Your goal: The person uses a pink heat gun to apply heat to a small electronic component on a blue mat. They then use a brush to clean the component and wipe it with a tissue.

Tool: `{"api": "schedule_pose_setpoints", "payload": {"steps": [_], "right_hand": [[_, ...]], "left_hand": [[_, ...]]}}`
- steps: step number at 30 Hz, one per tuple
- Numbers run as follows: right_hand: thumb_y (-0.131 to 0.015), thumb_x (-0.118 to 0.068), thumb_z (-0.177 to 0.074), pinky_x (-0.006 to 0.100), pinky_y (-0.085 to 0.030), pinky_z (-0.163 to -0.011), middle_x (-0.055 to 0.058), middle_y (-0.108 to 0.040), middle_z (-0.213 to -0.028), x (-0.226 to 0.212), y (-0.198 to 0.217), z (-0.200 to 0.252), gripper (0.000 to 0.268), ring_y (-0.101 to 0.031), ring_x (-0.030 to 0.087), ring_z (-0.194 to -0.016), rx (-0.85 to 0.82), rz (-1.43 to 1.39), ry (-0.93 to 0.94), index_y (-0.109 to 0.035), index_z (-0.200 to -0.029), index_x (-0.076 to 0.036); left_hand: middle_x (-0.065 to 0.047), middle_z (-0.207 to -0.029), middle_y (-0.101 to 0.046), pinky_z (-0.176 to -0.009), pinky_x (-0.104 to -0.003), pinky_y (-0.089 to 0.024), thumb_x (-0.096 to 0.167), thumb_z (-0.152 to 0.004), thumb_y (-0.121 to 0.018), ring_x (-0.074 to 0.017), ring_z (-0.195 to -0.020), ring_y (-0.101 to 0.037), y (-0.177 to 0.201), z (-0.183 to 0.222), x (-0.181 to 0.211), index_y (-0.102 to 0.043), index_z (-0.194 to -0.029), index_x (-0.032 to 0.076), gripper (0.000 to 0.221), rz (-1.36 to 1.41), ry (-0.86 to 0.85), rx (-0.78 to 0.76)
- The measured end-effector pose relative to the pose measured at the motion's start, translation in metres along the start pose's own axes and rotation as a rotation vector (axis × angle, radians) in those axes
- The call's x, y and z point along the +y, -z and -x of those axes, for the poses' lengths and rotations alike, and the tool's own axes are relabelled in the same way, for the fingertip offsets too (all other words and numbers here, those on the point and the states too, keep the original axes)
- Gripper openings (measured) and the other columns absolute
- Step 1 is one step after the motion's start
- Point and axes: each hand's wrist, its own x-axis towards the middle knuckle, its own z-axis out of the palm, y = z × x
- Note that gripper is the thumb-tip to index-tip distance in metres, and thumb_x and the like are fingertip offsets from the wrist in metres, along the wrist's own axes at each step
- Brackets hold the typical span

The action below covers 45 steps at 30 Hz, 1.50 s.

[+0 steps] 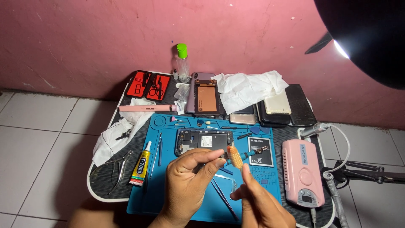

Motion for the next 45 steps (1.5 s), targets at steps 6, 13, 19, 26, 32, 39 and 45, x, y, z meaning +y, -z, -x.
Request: {"api": "schedule_pose_setpoints", "payload": {"steps": [6,13,19,26,32,39,45], "right_hand": [[-0.063,-0.013,-0.092,0.016,-0.05,-0.057,-0.006,-0.078,-0.068,0.004,-0.002,0.0,0.043,-0.06,0.002,-0.052,-0.021,-0.008,-0.045,-0.071,-0.131,-0.031],[-0.059,-0.023,-0.094,0.022,-0.051,-0.067,-0.01,-0.08,-0.071,0.017,-0.003,-0.009,0.038,-0.069,0.004,-0.06,-0.072,0.092,-0.235,-0.074,-0.127,-0.035],[-0.061,-0.017,-0.094,0.03,-0.055,-0.077,-0.003,-0.076,-0.1,0.046,0.027,-0.015,0.026,-0.072,0.013,-0.079,-0.016,0.189,-0.129,-0.074,-0.116,-0.016],[-0.072,-0.016,-0.084,0.04,-0.056,-0.082,-0.002,-0.07,-0.108,0.076,0.02,0.007,0.029,-0.071,0.021,-0.095,-0.228,0.303,-0.021,-0.078,-0.112,-0.022],[-0.069,-0.023,-0.086,0.049,-0.054,-0.08,0.002,-0.07,-0.097,0.079,0.007,0.009,0.025,-0.065,0.032,-0.095,-0.291,0.591,0.015,-0.074,-0.11,-0.023],[-0.071,-0.037,-0.088,0.054,-0.055,-0.069,0.004,-0.069,-0.101,0.049,0.001,-0.053,0.029,-0.066,0.032,-0.098,-0.294,0.627,0.051,-0.073,-0.114,-0.022],[-0.068,-0.007,-0.087,0.053,-0.047,-0.061,0.01,-0.068,-0.089,0.07,-0.068,-0.171,0.018,-0.061,0.041,-0.083,-0.273,0.519,0.659,-0.076,-0.101,-0.012]], "left_hand": [[-0.008,-0.096,-0.083,-0.079,-0.024,-0.063,0.007,-0.082,-0.082,-0.0155,-0.089,-0.079,0.001,-0.002,0.003,-0.082,-0.1,0.008,0.018,0.04,-0.006,-0.011],[-0.009,-0.094,-0.082,-0.08,-0.025,-0.064,0.006,-0.083,-0.081,-0.0162,-0.088,-0.078,0.006,0.006,0.005,-0.081,-0.098,0.008,0.015,0.049,0.003,-0.022],[-0.009,-0.099,-0.084,-0.09,-0.029,-0.065,0.008,-0.083,-0.08,-0.0186,-0.096,-0.081,0.032,0.017,0.015,-0.081,-0.096,0.009,0.013,-0.002,0.058,-0.151],[-0.005,-0.1,-0.087,-0.091,-0.028,-0.064,0.011,-0.083,-0.08,-0.0158,-0.099,-0.081,0.058,0.041,0.01,-0.085,-0.098,0.011,0.016,-0.039,0.22,-0.202],[-0.004,-0.094,-0.088,-0.085,-0.027,-0.066,0.012,-0.079,-0.084,-0.0134,-0.091,-0.083,0.062,0.046,0.016,-0.086,-0.091,0.012,0.012,-0.045,0.233,-0.224],[-0.004,-0.095,-0.088,-0.083,-0.024,-0.064,0.01,-0.078,-0.085,-0.0126,-0.09,-0.082,0.064,0.041,0.012,-0.089,-0.095,0.012,0.017,-0.045,0.292,-0.245],[-0.004,-0.094,-0.089,-0.084,-0.025,-0.066,0.012,-0.075,-0.087,-0.0134,-0.09,-0.083,0.064,0.036,0.009,-0.09,-0.094,0.013,0.019,-0.044,0.333,-0.218]]}}
